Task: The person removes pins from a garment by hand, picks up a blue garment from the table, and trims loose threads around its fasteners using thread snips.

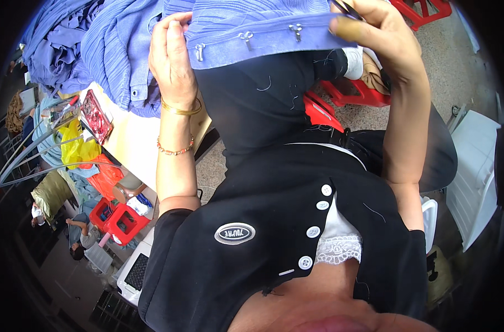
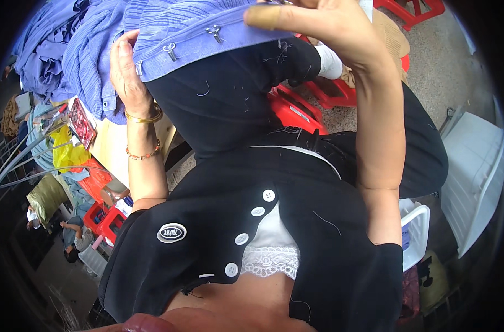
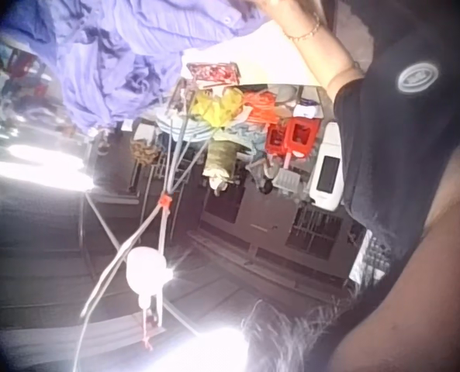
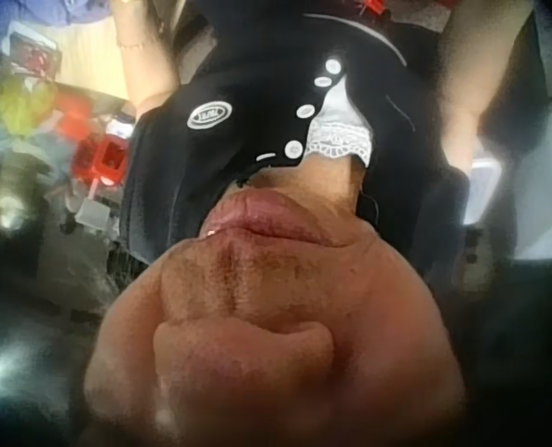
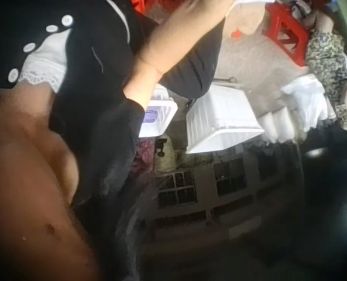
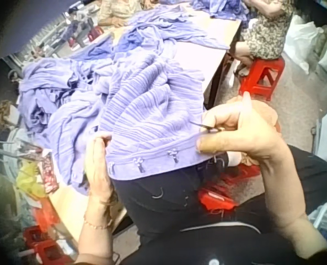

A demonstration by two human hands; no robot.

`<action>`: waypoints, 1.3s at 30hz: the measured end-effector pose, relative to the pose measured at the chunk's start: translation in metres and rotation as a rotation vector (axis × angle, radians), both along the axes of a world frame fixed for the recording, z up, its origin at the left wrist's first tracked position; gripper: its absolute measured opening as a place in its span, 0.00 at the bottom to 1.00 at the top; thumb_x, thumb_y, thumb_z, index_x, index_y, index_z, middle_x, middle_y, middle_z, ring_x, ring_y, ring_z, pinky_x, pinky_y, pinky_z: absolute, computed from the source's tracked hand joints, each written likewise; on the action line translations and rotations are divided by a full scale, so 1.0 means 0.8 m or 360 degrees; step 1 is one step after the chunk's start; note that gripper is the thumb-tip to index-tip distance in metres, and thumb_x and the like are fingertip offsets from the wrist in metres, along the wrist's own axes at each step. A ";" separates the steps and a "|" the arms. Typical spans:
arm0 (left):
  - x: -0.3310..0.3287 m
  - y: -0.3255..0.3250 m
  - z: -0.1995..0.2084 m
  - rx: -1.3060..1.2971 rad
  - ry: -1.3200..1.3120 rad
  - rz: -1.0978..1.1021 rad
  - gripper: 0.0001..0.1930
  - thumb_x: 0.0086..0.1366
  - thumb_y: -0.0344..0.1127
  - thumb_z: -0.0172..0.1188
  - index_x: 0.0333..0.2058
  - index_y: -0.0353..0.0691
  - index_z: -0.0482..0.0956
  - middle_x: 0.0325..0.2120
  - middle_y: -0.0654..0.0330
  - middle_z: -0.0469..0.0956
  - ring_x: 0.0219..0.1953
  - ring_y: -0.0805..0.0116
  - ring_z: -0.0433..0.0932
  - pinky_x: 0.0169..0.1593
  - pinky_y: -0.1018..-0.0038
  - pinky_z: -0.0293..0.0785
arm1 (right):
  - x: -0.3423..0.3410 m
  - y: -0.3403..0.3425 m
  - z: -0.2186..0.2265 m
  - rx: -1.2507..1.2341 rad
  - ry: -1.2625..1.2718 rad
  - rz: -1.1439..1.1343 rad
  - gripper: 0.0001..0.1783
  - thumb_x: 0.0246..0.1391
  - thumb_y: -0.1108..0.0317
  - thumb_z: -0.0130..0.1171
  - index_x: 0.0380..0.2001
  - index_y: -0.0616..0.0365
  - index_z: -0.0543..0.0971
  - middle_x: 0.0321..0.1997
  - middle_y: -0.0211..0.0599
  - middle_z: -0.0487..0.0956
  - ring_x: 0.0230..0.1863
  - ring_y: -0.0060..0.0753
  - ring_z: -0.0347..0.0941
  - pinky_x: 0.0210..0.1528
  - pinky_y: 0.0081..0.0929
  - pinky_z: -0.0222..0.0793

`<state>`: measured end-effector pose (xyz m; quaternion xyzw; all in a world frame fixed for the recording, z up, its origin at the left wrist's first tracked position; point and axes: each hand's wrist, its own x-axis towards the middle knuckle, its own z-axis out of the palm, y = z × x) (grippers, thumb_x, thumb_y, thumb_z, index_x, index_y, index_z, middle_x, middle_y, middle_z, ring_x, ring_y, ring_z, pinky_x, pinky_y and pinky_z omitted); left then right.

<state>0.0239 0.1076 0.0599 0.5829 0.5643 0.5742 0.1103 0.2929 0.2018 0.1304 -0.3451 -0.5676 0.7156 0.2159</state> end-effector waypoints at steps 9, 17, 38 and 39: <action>-0.022 0.021 -0.025 -0.0175 0.0095 0.0013 0.08 0.68 0.31 0.51 0.41 0.34 0.76 0.35 0.62 0.77 0.37 0.75 0.73 0.45 0.80 0.69 | -0.036 0.005 -0.043 0.0192 -0.0050 -0.0021 0.08 0.51 0.69 0.66 0.31 0.63 0.82 0.26 0.26 0.78 0.27 0.14 0.69 0.33 0.14 0.64; -0.013 -0.012 0.012 0.0097 -0.0051 0.0091 0.08 0.66 0.28 0.55 0.42 0.32 0.76 0.39 0.57 0.76 0.40 0.72 0.75 0.50 0.75 0.70 | -0.024 0.001 -0.063 0.0130 0.0260 -0.0191 0.14 0.52 0.71 0.65 0.42 0.63 0.77 0.33 0.29 0.78 0.33 0.18 0.73 0.37 0.16 0.68; 0.043 -0.032 0.086 0.0291 0.1609 -0.0147 0.18 0.42 0.33 0.71 0.36 0.58 0.86 0.29 0.71 0.72 0.32 0.72 0.71 0.36 0.74 0.63 | -0.034 -0.019 -0.043 0.0246 0.0366 -0.0375 0.12 0.55 0.69 0.61 0.41 0.64 0.77 0.33 0.27 0.77 0.32 0.16 0.71 0.35 0.14 0.67; 0.044 -0.033 0.088 0.0241 0.1605 -0.0161 0.18 0.44 0.31 0.73 0.37 0.55 0.87 0.28 0.70 0.72 0.33 0.73 0.71 0.38 0.75 0.64 | -0.037 -0.021 -0.050 0.0380 0.0344 -0.0447 0.11 0.54 0.71 0.62 0.40 0.64 0.77 0.32 0.27 0.77 0.32 0.16 0.71 0.35 0.14 0.67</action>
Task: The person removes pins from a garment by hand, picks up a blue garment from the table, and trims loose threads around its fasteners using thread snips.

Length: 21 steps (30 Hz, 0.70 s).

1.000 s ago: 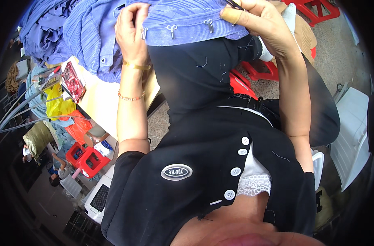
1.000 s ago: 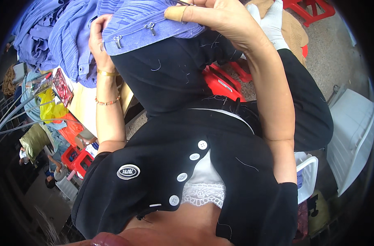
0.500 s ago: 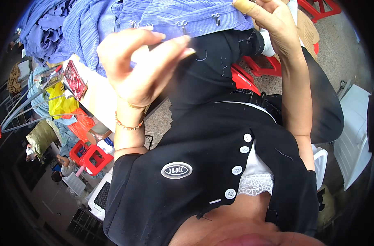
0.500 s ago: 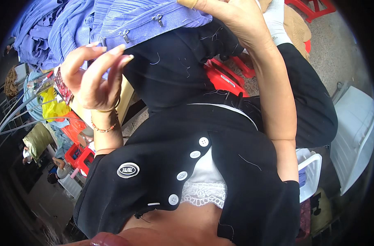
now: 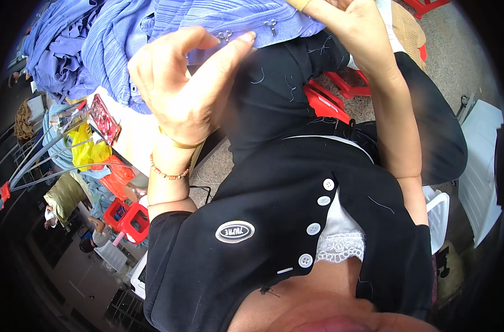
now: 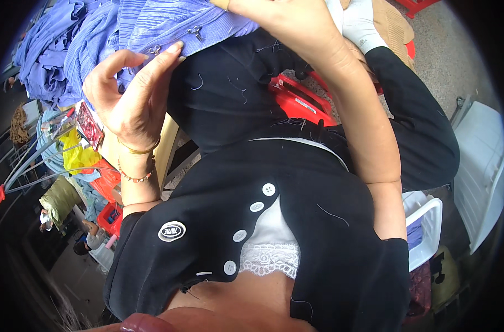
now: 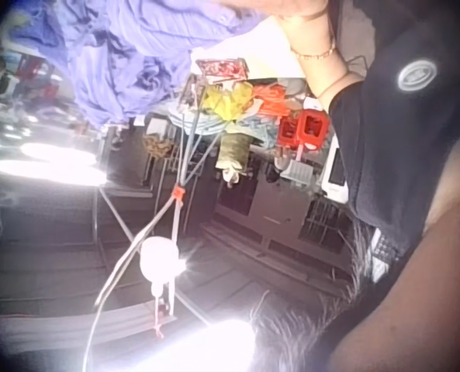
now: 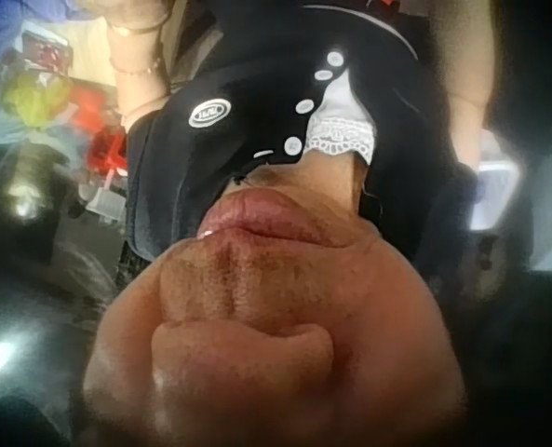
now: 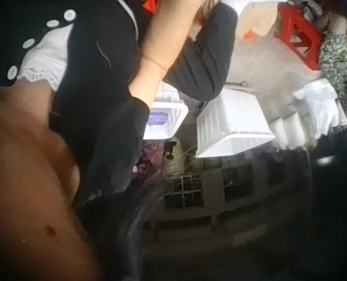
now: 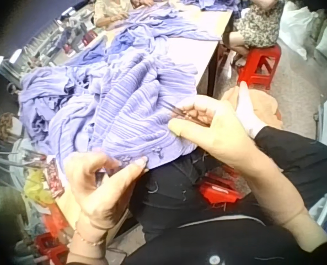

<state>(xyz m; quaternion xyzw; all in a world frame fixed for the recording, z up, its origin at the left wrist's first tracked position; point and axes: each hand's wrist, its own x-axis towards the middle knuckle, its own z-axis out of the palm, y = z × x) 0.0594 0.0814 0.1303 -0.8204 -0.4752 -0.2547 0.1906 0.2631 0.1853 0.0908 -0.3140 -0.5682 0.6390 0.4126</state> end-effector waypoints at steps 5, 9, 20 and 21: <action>-0.007 0.000 -0.021 0.0119 -0.0068 -0.0092 0.16 0.40 0.31 0.70 0.33 0.53 0.86 0.28 0.70 0.72 0.33 0.73 0.72 0.35 0.75 0.64 | -0.007 -0.006 -0.003 0.0933 -0.0248 -0.0333 0.13 0.50 0.77 0.64 0.39 0.64 0.76 0.31 0.27 0.76 0.31 0.14 0.70 0.33 0.14 0.66; -0.012 -0.007 -0.025 0.0063 -0.0199 -0.0130 0.18 0.35 0.32 0.69 0.31 0.53 0.86 0.29 0.71 0.72 0.34 0.73 0.73 0.32 0.76 0.64 | -0.005 -0.019 0.002 0.0647 -0.0062 -0.0292 0.14 0.48 0.76 0.66 0.39 0.64 0.75 0.32 0.27 0.75 0.31 0.13 0.69 0.33 0.13 0.65; -0.018 -0.016 -0.039 -0.0158 -0.1176 -0.0091 0.08 0.53 0.26 0.68 0.33 0.39 0.82 0.38 0.58 0.71 0.40 0.68 0.73 0.44 0.74 0.71 | -0.006 -0.026 0.013 0.1435 -0.0337 -0.0196 0.23 0.41 0.73 0.70 0.44 0.62 0.80 0.30 0.32 0.73 0.28 0.24 0.67 0.30 0.18 0.62; -0.015 -0.016 -0.038 -0.0166 -0.1273 -0.0064 0.07 0.54 0.26 0.67 0.33 0.38 0.82 0.38 0.58 0.72 0.40 0.68 0.73 0.45 0.74 0.70 | -0.008 -0.025 0.009 0.1412 -0.0307 -0.0179 0.23 0.40 0.73 0.71 0.44 0.61 0.80 0.29 0.32 0.72 0.28 0.25 0.67 0.29 0.19 0.62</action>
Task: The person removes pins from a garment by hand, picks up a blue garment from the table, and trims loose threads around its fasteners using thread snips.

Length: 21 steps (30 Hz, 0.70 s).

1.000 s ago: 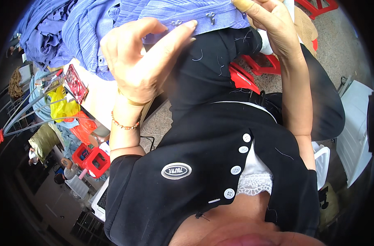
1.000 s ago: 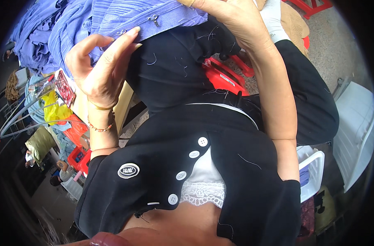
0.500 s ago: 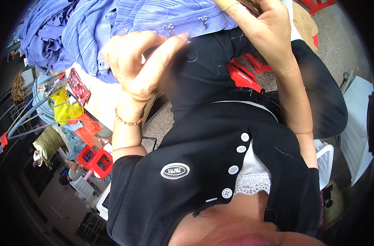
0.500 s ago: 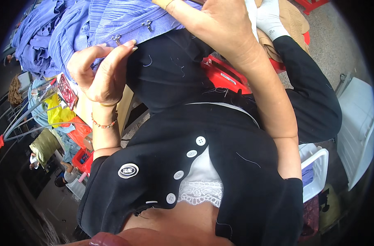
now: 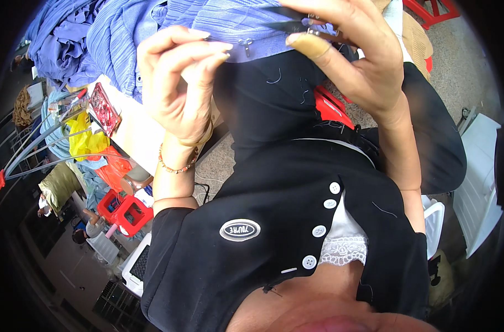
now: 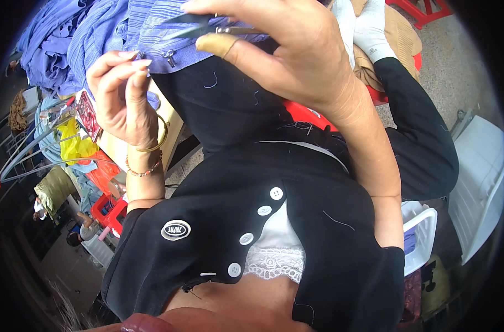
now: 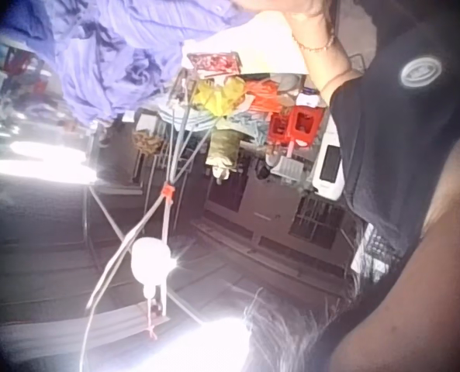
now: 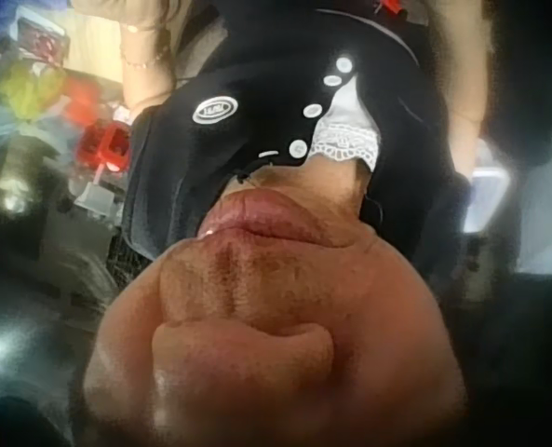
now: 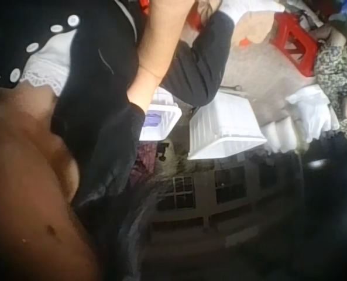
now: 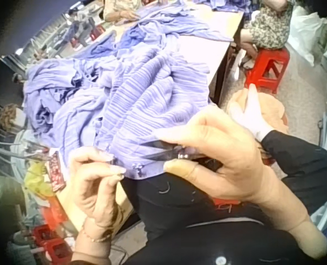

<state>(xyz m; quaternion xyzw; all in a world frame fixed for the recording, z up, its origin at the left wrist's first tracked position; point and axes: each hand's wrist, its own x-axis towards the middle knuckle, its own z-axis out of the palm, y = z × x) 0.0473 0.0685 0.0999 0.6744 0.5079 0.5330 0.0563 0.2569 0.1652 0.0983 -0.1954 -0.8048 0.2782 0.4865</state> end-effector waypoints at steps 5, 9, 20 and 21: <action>0.013 0.014 0.008 -0.0011 -0.0274 -0.0054 0.08 0.56 0.27 0.66 0.35 0.38 0.80 0.37 0.58 0.75 0.40 0.69 0.73 0.46 0.75 0.68 | -0.004 -0.003 0.015 0.0188 -0.0055 0.0077 0.24 0.38 0.72 0.71 0.43 0.60 0.81 0.27 0.32 0.71 0.26 0.27 0.68 0.27 0.21 0.65; 0.017 0.020 0.008 -0.0107 -0.0673 -0.0100 0.03 0.62 0.22 0.57 0.34 0.31 0.78 0.40 0.55 0.74 0.43 0.70 0.73 0.51 0.77 0.68 | -0.007 -0.003 0.020 0.0238 -0.0190 -0.0008 0.22 0.38 0.71 0.70 0.42 0.57 0.82 0.26 0.32 0.70 0.25 0.26 0.68 0.24 0.21 0.65; 0.016 0.027 0.008 -0.0167 -0.0924 -0.0195 0.05 0.64 0.23 0.56 0.37 0.29 0.78 0.40 0.53 0.76 0.43 0.69 0.75 0.53 0.75 0.68 | -0.013 0.001 0.018 0.0185 -0.0117 0.0024 0.17 0.42 0.70 0.69 0.39 0.57 0.82 0.25 0.33 0.71 0.23 0.28 0.69 0.22 0.23 0.65; 0.017 0.028 0.008 -0.0169 -0.0922 -0.0197 0.05 0.64 0.23 0.56 0.37 0.29 0.78 0.40 0.53 0.76 0.43 0.69 0.75 0.53 0.75 0.68 | -0.014 0.002 0.018 0.0190 -0.0114 0.0028 0.16 0.42 0.70 0.69 0.39 0.57 0.82 0.25 0.33 0.71 0.23 0.28 0.69 0.22 0.23 0.65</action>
